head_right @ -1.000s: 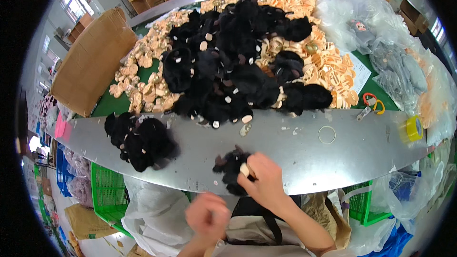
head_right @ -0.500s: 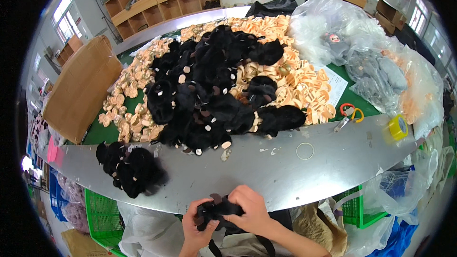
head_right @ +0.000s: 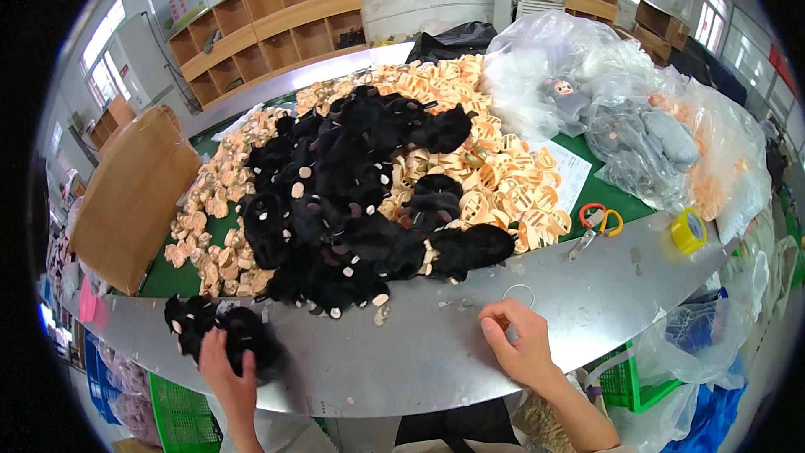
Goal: The person repeatedly picks up black hair scrunchies and beige plastic hair clips from a table, inserts the clips into the scrunchies, and places the assembled items back on the table. The process is repeated continuously throughout the clip.
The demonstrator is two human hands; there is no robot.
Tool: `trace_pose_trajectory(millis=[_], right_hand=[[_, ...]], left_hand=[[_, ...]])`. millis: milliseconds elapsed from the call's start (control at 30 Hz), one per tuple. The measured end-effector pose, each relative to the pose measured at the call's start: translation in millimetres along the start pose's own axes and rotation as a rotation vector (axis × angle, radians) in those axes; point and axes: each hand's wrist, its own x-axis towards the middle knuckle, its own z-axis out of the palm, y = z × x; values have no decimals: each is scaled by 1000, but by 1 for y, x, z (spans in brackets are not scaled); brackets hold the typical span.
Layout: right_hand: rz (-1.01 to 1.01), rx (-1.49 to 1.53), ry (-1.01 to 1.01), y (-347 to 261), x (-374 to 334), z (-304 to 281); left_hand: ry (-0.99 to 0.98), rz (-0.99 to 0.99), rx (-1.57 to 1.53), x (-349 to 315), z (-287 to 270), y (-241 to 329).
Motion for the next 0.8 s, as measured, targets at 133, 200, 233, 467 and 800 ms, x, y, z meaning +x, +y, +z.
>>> trace_pose_trajectory(millis=[133,200,233,467,800], right_hand=[[67,-135,121,25,0,-13],[77,-265,198,38,9,-31],[105,-287,211,43,15,-37],[-290,-832,1,66,106,-61],[-242,-853,-93,74,118,-65]], left_hand=[[-51,-4,157,-14,16,11],[-31,6,93,-9,18,4],[-8,-9,58,-6,17,2],[126,44,-262,11,10,38],[-99,689,-781,59,37,232]])
